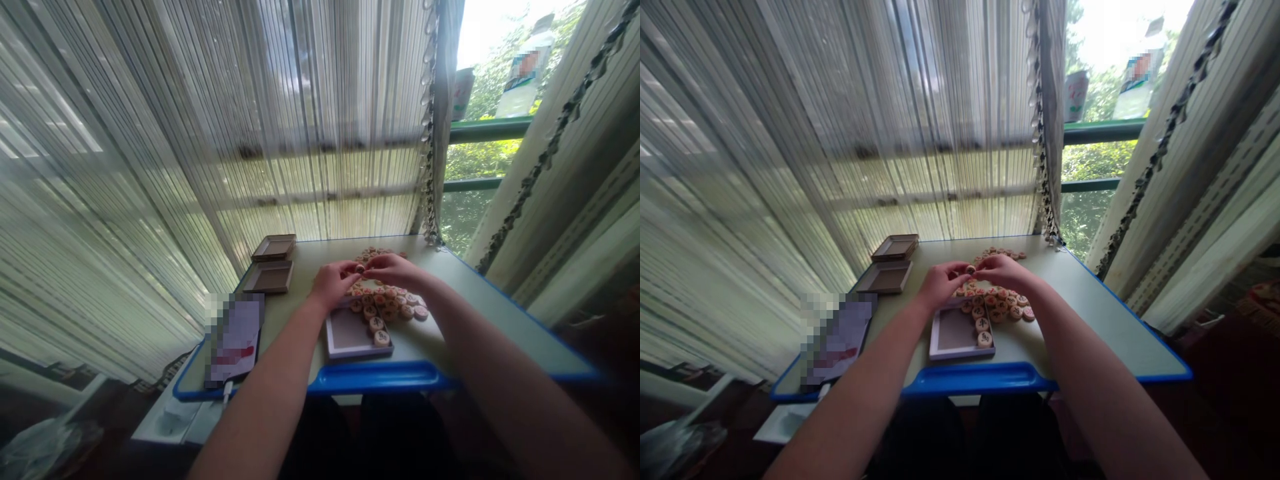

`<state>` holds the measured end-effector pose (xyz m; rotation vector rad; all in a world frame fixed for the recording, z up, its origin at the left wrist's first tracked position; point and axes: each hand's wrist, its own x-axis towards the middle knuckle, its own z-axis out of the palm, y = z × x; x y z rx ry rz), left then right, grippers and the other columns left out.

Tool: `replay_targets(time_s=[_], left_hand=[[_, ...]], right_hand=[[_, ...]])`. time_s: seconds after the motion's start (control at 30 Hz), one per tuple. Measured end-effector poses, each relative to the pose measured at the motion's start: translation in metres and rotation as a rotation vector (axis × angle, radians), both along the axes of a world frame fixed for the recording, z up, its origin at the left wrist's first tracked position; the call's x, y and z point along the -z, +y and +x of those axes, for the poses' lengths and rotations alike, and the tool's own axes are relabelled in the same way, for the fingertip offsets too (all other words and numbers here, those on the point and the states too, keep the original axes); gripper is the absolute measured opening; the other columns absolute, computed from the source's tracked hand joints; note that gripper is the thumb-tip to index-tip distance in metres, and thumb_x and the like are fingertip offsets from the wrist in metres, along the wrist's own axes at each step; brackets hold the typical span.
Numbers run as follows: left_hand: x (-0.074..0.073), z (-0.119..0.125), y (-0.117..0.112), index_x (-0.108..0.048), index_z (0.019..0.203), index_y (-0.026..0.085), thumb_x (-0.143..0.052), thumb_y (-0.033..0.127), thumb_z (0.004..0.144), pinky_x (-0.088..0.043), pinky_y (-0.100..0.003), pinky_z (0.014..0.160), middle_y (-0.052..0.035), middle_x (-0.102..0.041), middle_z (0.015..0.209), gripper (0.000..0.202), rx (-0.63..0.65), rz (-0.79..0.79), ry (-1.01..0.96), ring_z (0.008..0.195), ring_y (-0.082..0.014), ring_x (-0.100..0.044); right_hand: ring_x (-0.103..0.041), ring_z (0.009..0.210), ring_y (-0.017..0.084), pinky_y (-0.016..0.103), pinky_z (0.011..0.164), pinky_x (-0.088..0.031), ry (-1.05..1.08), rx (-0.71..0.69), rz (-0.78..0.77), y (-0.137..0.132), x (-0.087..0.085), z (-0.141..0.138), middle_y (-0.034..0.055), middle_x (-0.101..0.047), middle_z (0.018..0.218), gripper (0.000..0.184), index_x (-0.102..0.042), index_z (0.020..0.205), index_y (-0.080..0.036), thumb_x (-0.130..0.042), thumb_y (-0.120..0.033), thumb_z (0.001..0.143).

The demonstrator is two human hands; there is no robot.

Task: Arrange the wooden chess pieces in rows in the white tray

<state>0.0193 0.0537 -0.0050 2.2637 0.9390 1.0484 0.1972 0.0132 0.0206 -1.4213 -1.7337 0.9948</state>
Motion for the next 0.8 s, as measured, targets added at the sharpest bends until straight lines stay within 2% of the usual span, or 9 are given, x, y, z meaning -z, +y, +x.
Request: replay_targets(time_s=[0.1,0.17,0.27,0.33,0.4,0.57,0.73,0.8], left_hand=[[-0.001,-0.001,0.001,-0.067,0.102,0.019,-0.063,0.032,0.073,-0.051,-0.025,0.068,-0.0042,-0.071,0.088,0.032,-0.011,0.0,0.02,0.072,-0.0149,-0.064],[-0.002,-0.003,0.003,-0.068,0.1,0.019,-0.063,0.026,0.071,-0.05,-0.025,0.075,-0.004,-0.07,0.09,0.03,-0.052,0.05,0.03,0.079,-0.0153,-0.064],[-0.002,-0.009,0.012,-0.069,0.094,0.018,-0.06,0.018,0.07,-0.048,-0.029,0.084,-0.0055,-0.07,0.092,0.026,-0.268,0.102,0.039,0.088,-0.0182,-0.063],[0.001,-0.015,0.019,-0.07,0.092,0.017,-0.059,0.018,0.07,-0.047,-0.032,0.083,-0.0075,-0.07,0.091,0.025,-0.428,0.056,0.056,0.088,-0.0206,-0.062],[0.006,-0.02,0.025,-0.07,0.089,0.017,-0.06,0.019,0.068,-0.048,-0.031,0.078,-0.0086,-0.07,0.09,0.023,-0.507,-0.018,0.074,0.086,-0.0218,-0.063],[0.016,-0.021,0.033,-0.071,0.086,0.017,-0.06,0.017,0.067,-0.049,-0.024,0.063,-0.0057,-0.07,0.081,0.022,-0.483,-0.181,0.035,0.073,-0.0173,-0.064],[0.017,-0.02,0.036,-0.071,0.081,0.017,-0.052,0.014,0.07,-0.049,-0.022,0.065,-0.0036,-0.07,0.079,0.022,-0.468,-0.196,-0.094,0.072,-0.0142,-0.064],[0.016,-0.021,0.036,-0.071,0.079,0.018,-0.05,0.015,0.071,-0.049,-0.023,0.066,-0.0028,-0.07,0.076,0.023,-0.487,-0.167,-0.127,0.072,-0.0144,-0.064]], right_hand=[[-0.035,0.047,0.006,0.02,0.042,-0.026,-0.009,0.028,0.009,0.001,0.001,0.001,-0.0036,-0.046,0.054,0.029,-0.063,0.079,-0.014,-0.061,-0.041,0.069],[-0.038,0.047,0.006,0.02,0.043,-0.028,-0.039,0.088,0.016,0.003,0.003,0.004,-0.0025,-0.048,0.054,0.026,-0.063,0.077,-0.013,-0.059,-0.038,0.071],[-0.042,0.046,0.008,0.021,0.042,-0.031,-0.209,0.192,-0.017,0.008,0.007,0.013,0.0004,-0.053,0.056,0.025,-0.064,0.07,-0.013,-0.058,-0.037,0.07],[-0.045,0.045,0.009,0.022,0.041,-0.032,-0.334,0.208,-0.07,0.012,0.011,0.017,0.0019,-0.056,0.056,0.025,-0.065,0.068,-0.013,-0.059,-0.037,0.069],[-0.047,0.045,0.011,0.023,0.04,-0.033,-0.411,0.191,-0.105,0.014,0.013,0.02,0.0026,-0.058,0.057,0.023,-0.066,0.067,-0.014,-0.059,-0.037,0.068],[-0.055,0.054,0.014,0.022,0.047,-0.037,-0.54,0.176,-0.039,0.018,0.018,0.017,0.0045,-0.065,0.065,0.02,-0.068,0.072,-0.015,-0.061,-0.034,0.067],[-0.06,0.074,0.018,0.025,0.062,-0.042,-0.677,0.301,0.213,0.022,0.026,0.007,0.0068,-0.068,0.085,0.029,-0.069,0.096,-0.021,-0.056,-0.033,0.072],[-0.06,0.084,0.02,0.026,0.07,-0.043,-0.711,0.308,0.274,0.026,0.031,0.004,0.0076,-0.068,0.093,0.033,-0.068,0.101,-0.023,-0.053,-0.037,0.075]])
